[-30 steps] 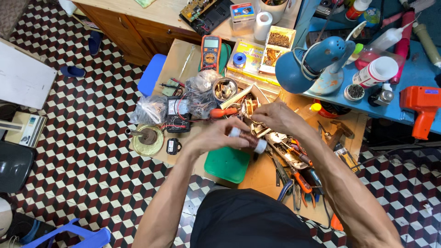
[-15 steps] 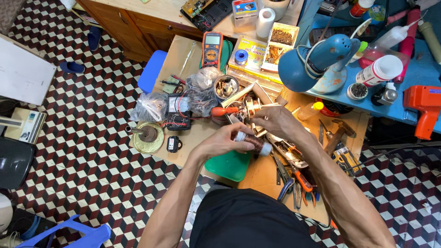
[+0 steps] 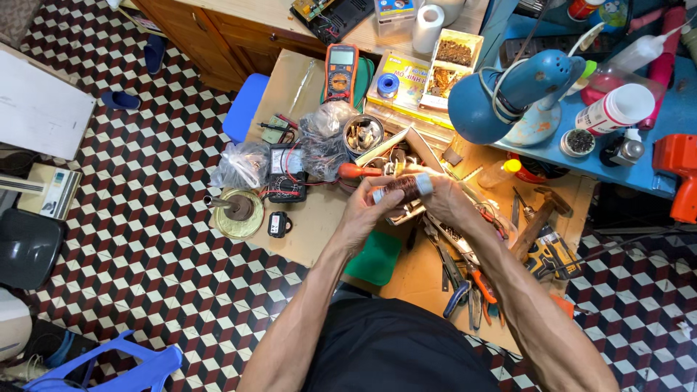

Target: The person winds copper wire around a cylindrical white core using both hands. They repeatedly wrap the wire in tight layers, occasionally adjusting the coil and the core to maintain alignment. The work continues throughout the clip without a visible final state.

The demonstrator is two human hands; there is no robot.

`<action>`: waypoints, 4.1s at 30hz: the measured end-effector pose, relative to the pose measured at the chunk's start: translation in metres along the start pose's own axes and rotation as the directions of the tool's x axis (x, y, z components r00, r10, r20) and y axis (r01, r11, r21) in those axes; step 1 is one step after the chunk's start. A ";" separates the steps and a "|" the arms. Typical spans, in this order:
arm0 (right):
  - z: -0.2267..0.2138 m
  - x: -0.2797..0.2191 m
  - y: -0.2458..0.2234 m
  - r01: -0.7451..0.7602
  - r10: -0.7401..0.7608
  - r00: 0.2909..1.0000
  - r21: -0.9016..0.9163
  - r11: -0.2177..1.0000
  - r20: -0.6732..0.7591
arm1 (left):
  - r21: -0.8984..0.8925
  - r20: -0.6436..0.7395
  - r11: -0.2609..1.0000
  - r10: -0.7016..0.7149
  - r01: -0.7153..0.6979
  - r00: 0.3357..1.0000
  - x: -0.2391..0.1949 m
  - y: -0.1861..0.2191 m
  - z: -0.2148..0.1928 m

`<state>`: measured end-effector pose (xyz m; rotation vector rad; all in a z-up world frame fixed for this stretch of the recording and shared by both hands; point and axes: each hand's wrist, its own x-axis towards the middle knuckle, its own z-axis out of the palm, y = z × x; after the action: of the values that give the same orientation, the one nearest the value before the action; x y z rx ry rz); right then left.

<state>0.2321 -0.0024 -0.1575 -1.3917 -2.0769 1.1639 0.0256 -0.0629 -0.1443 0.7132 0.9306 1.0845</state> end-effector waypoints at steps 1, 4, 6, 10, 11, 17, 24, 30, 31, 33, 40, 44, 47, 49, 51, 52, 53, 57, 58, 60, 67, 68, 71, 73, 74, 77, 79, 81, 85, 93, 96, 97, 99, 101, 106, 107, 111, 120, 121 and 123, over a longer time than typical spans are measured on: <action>-0.005 -0.003 -0.001 0.016 -0.016 0.998 -0.009 1.000 -0.061 | -0.053 0.052 0.997 -0.058 0.061 0.997 -0.001 0.005 -0.001; -0.022 -0.006 -0.009 0.314 -0.310 0.949 -0.208 0.926 0.053 | 0.088 0.209 0.985 -0.164 0.148 0.964 -0.001 0.021 -0.009; -0.027 -0.005 -0.017 0.298 -0.279 0.954 -0.237 0.925 0.111 | 0.258 0.311 0.958 -0.202 0.122 0.929 0.004 0.028 -0.013; -0.032 -0.003 -0.026 0.271 -0.227 0.961 -0.360 0.893 0.159 | 0.570 0.361 0.821 -0.229 -0.019 0.904 0.015 0.022 -0.014; -0.033 -0.004 -0.027 0.294 -0.258 0.955 -0.373 0.880 0.144 | 0.650 0.334 0.758 -0.225 -0.051 0.915 0.017 0.017 -0.013; -0.029 -0.013 -0.031 0.258 -0.240 0.966 -0.397 0.881 0.097 | 0.577 0.261 0.815 -0.118 -0.057 0.958 0.015 -0.015 -0.006; -0.028 -0.011 -0.018 -0.024 0.034 0.991 -0.072 0.997 0.132 | 0.435 0.098 0.897 -0.127 0.072 0.987 0.005 -0.008 0.011; -0.017 0.012 0.015 -0.095 0.093 0.990 0.020 0.995 0.105 | 0.362 0.031 0.928 -0.104 0.086 0.994 -0.018 0.010 0.003; -0.009 0.018 0.021 -0.083 0.094 0.986 -0.091 0.992 0.134 | 0.346 0.032 0.934 -0.103 0.085 0.994 -0.021 0.011 0.002; 0.004 0.032 0.030 -0.011 0.061 0.982 -0.269 0.963 0.181 | 0.325 0.032 0.941 -0.108 0.092 0.994 -0.025 0.010 0.001; 0.028 0.062 0.052 0.151 -0.022 0.969 -0.515 0.844 0.247 | 0.307 0.009 0.945 -0.124 0.115 0.992 -0.034 0.008 0.005; 0.040 0.052 0.055 0.211 -0.174 0.977 -0.463 0.861 0.123 | 0.322 0.010 0.941 -0.115 0.106 0.993 -0.037 0.007 0.007; 0.042 0.045 0.047 0.109 -0.090 0.994 -0.432 0.895 0.064 | 0.367 0.010 0.925 -0.111 0.100 0.994 -0.040 0.010 0.007; 0.042 0.044 0.034 0.082 -0.074 0.997 -0.457 0.886 0.034 | 0.343 0.023 0.935 -0.109 0.094 0.994 -0.045 0.013 0.008; 0.040 0.043 0.016 0.089 -0.095 0.995 -0.510 0.856 0.014 | 0.320 0.029 0.943 -0.100 0.086 0.995 -0.048 0.020 0.009; 0.039 0.042 0.007 0.091 -0.105 0.994 -0.535 0.840 0.004 | 0.309 0.028 0.948 -0.094 0.080 0.995 -0.051 0.023 0.009; 0.037 0.041 -0.002 0.129 -0.137 0.990 -0.575 0.808 0.029 | 0.297 0.027 0.952 -0.090 0.078 0.996 -0.054 0.025 0.010; 0.017 0.045 -0.028 0.246 -0.204 0.969 -0.663 0.707 0.141 | 0.292 0.040 0.954 -0.083 0.068 0.996 -0.063 0.034 0.009; 0.011 0.047 -0.030 0.266 -0.207 0.964 -0.671 0.692 0.168 | 0.287 0.047 0.956 -0.081 0.064 0.996 -0.062 0.035 0.010; 0.003 0.049 -0.029 0.355 -0.282 0.933 -0.688 0.633 0.221 | 0.310 0.047 0.948 -0.088 0.070 0.995 -0.059 0.033 0.011; 0.002 0.041 -0.009 0.409 -0.393 0.901 -0.666 0.624 0.185 | 0.452 -0.060 0.878 -0.145 0.156 0.988 -0.047 0.015 0.017; -0.001 0.036 -0.009 0.420 -0.440 0.883 -0.698 0.580 0.165 | 0.444 -0.063 0.882 -0.142 0.155 0.988 -0.046 0.013 0.017; -0.015 0.009 -0.016 0.267 -0.318 0.946 -0.701 0.661 0.061 | 0.415 -0.096 0.899 -0.109 0.139 0.989 -0.045 0.009 0.015; -0.022 -0.026 -0.021 -0.157 0.179 0.984 -0.514 0.843 -0.006 | 0.342 -0.095 0.935 -0.069 0.097 0.993 -0.044 0.006 0.013; -0.018 -0.042 -0.025 -0.253 0.241 0.967 -0.215 0.943 -0.081 | 0.305 -0.097 0.949 -0.050 0.077 0.994 -0.043 0.005 0.013; -0.002 -0.079 -0.034 -0.280 0.403 0.909 0.558 0.781 -0.108 | 0.221 -0.118 0.975 -0.007 0.034 0.993 -0.040 -0.001 0.015; 0.015 -0.093 -0.042 -0.215 0.375 0.927 0.780 0.588 -0.027 | 0.170 -0.105 0.985 -0.009 0.027 0.994 -0.039 -0.008 0.018; 0.022 -0.098 -0.050 -0.148 0.362 0.931 0.864 0.482 -0.043 | 0.105 -0.113 0.994 -0.028 0.040 0.993 -0.037 -0.013 0.024; 0.020 -0.101 -0.060 -0.181 0.444 0.893 0.846 0.501 -0.072 | -0.031 -0.085 0.996 -0.083 0.081 0.993 -0.039 -0.023 0.035; 0.012 -0.115 -0.046 -0.204 0.479 0.866 0.774 0.600 -0.142 | -0.153 0.182 0.947 -0.255 0.283 0.950 -0.038 -0.026 0.042; 0.010 -0.122 -0.041 -0.219 0.485 0.862 0.754 0.619 -0.147 | -0.187 0.280 0.918 -0.291 0.349 0.915 -0.038 -0.026 0.041; 0.008 -0.123 -0.040 -0.226 0.485 0.862 0.746 0.626 -0.146 | -0.195 0.293 0.901 -0.324 0.388 0.900 -0.036 -0.026 0.040; 0.006 -0.125 -0.038 -0.220 0.451 0.882 0.725 0.653 -0.139 | -0.217 0.320 0.866 -0.373 0.451 0.871 -0.033 -0.028 0.038; 0.006 -0.123 -0.036 -0.241 0.447 0.885 0.695 0.678 -0.129 | -0.246 0.349 0.830 -0.406 0.501 0.845 -0.030 -0.030 0.035; 0.012 -0.119 -0.026 -0.353 0.558 0.825 0.690 0.632 -0.089 | -0.208 0.324 0.822 -0.454 0.530 0.830 -0.026 -0.042 0.031; 0.012 -0.118 -0.024 -0.366 0.575 0.813 0.692 0.623 -0.088 | -0.185 0.307 0.830 -0.460 0.527 0.833 -0.024 -0.045 0.031; 0.011 -0.115 -0.015 -0.408 0.636 0.767 0.703 0.583 -0.083 | -0.220 0.240 0.840 -0.446 0.496 0.862 -0.023 -0.056 0.039; 0.024 -0.118 -0.006 -0.045 0.466 0.885 0.997 0.059 0.012 | -0.360 0.085 0.880 -0.299 0.309 0.950 -0.019 -0.063 0.062; 0.027 -0.116 -0.005 -0.021 0.415 0.910 0.998 0.054 -0.003 | -0.347 0.066 0.884 -0.312 0.314 0.948 -0.020 -0.063 0.066; 0.032 -0.111 -0.005 0.009 0.428 0.902 0.995 0.103 -0.052 | -0.257 0.011 0.914 -0.323 0.315 0.946 -0.019 -0.063 0.071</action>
<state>0.2554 -0.1158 -0.1580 -0.9810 -0.3834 1.7416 0.1119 -0.1040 -0.1607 0.3160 0.8777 0.9040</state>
